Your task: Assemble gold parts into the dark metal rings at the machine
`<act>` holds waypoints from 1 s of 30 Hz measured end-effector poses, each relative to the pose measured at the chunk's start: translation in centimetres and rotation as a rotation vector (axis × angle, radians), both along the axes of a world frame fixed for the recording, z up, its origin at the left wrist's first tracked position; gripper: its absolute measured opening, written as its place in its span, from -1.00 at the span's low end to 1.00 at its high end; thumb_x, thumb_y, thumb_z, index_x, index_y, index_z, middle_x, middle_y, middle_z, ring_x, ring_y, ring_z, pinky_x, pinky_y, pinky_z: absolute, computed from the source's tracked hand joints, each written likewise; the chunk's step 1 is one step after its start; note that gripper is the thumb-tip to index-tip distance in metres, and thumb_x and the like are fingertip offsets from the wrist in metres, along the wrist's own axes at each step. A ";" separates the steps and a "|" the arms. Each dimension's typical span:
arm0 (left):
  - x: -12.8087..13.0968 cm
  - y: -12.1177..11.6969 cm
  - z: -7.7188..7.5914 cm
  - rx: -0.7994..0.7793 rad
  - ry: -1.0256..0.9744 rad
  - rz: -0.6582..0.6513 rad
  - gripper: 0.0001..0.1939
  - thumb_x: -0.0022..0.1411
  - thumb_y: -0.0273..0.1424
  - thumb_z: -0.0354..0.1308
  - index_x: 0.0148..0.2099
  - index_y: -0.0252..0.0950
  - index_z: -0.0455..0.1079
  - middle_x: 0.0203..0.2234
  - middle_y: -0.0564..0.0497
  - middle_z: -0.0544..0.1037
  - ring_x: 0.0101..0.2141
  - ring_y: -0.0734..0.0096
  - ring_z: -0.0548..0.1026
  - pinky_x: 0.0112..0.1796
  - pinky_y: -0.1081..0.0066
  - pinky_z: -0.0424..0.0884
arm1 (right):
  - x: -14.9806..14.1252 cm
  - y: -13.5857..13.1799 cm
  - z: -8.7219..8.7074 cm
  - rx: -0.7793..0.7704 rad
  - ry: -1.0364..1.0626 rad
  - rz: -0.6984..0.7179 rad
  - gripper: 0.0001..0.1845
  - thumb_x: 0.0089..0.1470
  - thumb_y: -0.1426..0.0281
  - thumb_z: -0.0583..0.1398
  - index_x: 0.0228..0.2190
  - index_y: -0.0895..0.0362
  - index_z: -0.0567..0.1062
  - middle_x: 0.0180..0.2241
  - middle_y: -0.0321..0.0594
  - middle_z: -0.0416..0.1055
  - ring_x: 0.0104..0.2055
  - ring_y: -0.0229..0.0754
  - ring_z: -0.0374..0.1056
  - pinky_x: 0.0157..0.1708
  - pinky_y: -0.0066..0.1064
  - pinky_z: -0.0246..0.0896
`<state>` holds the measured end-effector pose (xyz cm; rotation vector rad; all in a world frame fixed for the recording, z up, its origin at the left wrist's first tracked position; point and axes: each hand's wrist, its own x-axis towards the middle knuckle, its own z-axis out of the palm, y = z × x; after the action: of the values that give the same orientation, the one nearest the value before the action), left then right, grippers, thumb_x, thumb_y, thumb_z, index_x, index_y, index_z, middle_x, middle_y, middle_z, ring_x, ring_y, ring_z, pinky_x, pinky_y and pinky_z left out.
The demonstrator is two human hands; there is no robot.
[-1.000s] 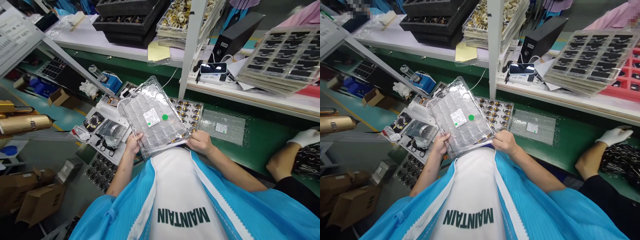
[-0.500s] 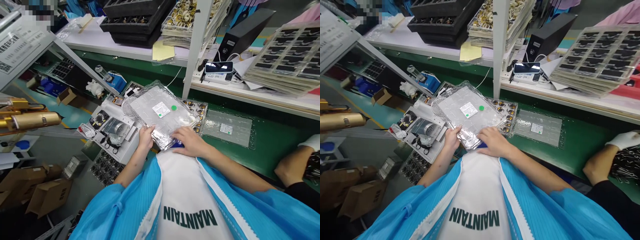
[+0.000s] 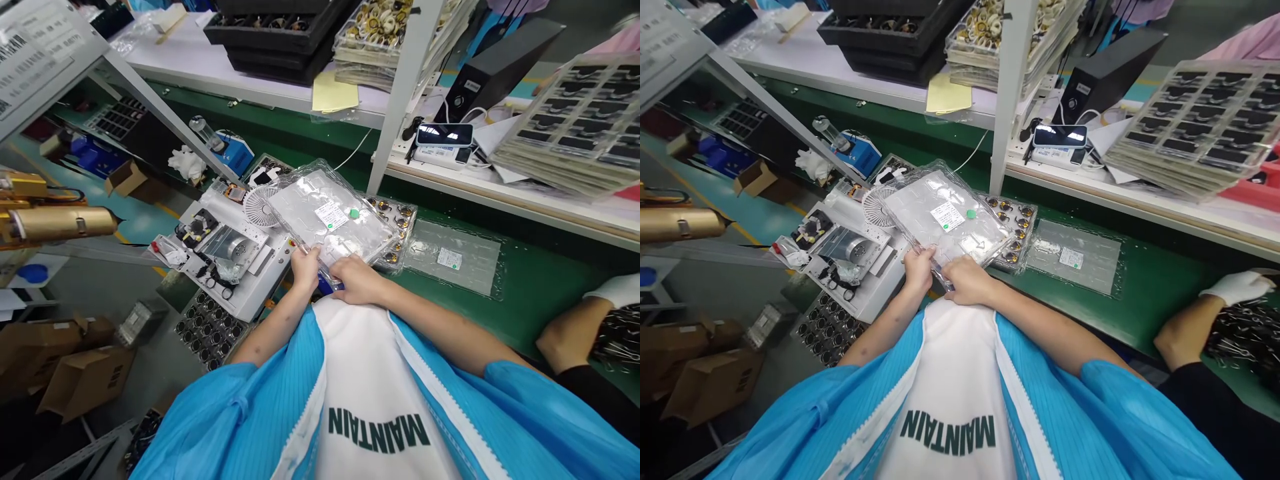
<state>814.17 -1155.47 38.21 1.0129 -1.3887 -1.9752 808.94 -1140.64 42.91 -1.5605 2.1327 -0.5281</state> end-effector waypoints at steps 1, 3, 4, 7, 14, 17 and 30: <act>0.1 0.0 -0.3 -0.033 -0.004 0.020 -0.78 -0.06 -0.41 0.42 -0.32 -0.28 0.50 -0.41 0.05 0.64 -0.35 0.34 0.58 -0.24 0.41 0.49 | 0.2 -0.1 -0.3 0.003 -0.005 -0.002 -0.72 0.06 0.30 0.43 -0.30 0.18 0.49 -0.24 -0.11 0.54 -0.09 0.04 0.39 -0.12 -0.23 -0.01; 0.1 -0.1 -0.7 -0.085 -0.012 0.047 -0.80 -0.04 -0.41 0.41 -0.32 -0.28 0.50 -0.40 0.05 0.64 -0.35 0.35 0.58 -0.26 0.43 0.48 | 0.5 0.0 -0.8 -0.005 0.007 -0.001 -0.78 0.09 0.35 0.39 -0.30 0.18 0.49 -0.24 -0.11 0.55 -0.10 0.03 0.40 -0.12 -0.23 -0.02; 0.1 -0.2 -0.8 -0.094 -0.013 0.053 -0.81 -0.03 -0.41 0.40 -0.32 -0.28 0.50 -0.40 0.05 0.63 -0.36 0.36 0.57 -0.28 0.43 0.47 | 0.6 0.0 -0.9 -0.016 0.021 0.004 -0.81 0.11 0.37 0.37 -0.31 0.19 0.48 -0.23 -0.10 0.55 -0.10 0.03 0.40 -0.11 -0.23 -0.03; -0.3 -0.5 -0.7 -0.058 -0.022 0.084 -0.82 -0.04 -0.43 0.40 -0.38 -0.28 0.47 -0.45 0.04 0.61 -0.42 0.38 0.54 -0.33 0.43 0.45 | 0.7 0.2 -1.1 -0.065 0.081 0.030 -0.88 0.16 0.41 0.31 -0.29 0.20 0.49 -0.23 -0.05 0.55 -0.10 0.03 0.37 -0.10 -0.21 -0.05; -1.5 -0.7 -0.3 0.006 -0.033 0.154 -0.82 -0.08 -0.45 0.40 -0.39 -0.29 0.47 -0.46 0.03 0.61 -0.38 0.35 0.56 -0.26 0.39 0.48 | 1.0 0.5 -1.3 -0.082 0.228 0.002 -0.85 0.29 0.40 0.23 -0.22 0.26 0.54 -0.24 0.04 0.51 -0.12 0.04 0.32 -0.07 -0.18 -0.04; -1.2 -1.0 0.0 0.021 0.024 0.075 -0.76 -0.10 -0.41 0.44 -0.35 -0.29 0.48 -0.42 0.03 0.61 -0.34 0.34 0.58 -0.21 0.37 0.49 | 1.1 1.0 -1.2 -0.127 0.245 -0.035 -0.80 0.28 0.32 0.28 -0.23 0.24 0.55 -0.24 0.03 0.50 -0.10 0.05 0.31 -0.07 -0.18 0.01; 2.5 -4.0 2.4 -0.012 0.119 -0.024 -0.58 -0.19 -0.29 0.61 -0.30 -0.28 0.52 -0.42 0.10 0.63 -0.40 0.46 0.58 -0.24 0.44 0.53 | -8.7 5.7 -1.8 0.140 -0.049 -1.047 -0.34 0.28 -0.10 0.16 -0.07 0.28 0.58 -0.24 0.17 0.59 -0.07 0.25 0.50 -0.11 -0.17 0.31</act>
<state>816.67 -1159.50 40.60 0.8626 -1.3522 -2.0074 800.25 -1134.96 41.08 -0.2385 2.7436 -0.6817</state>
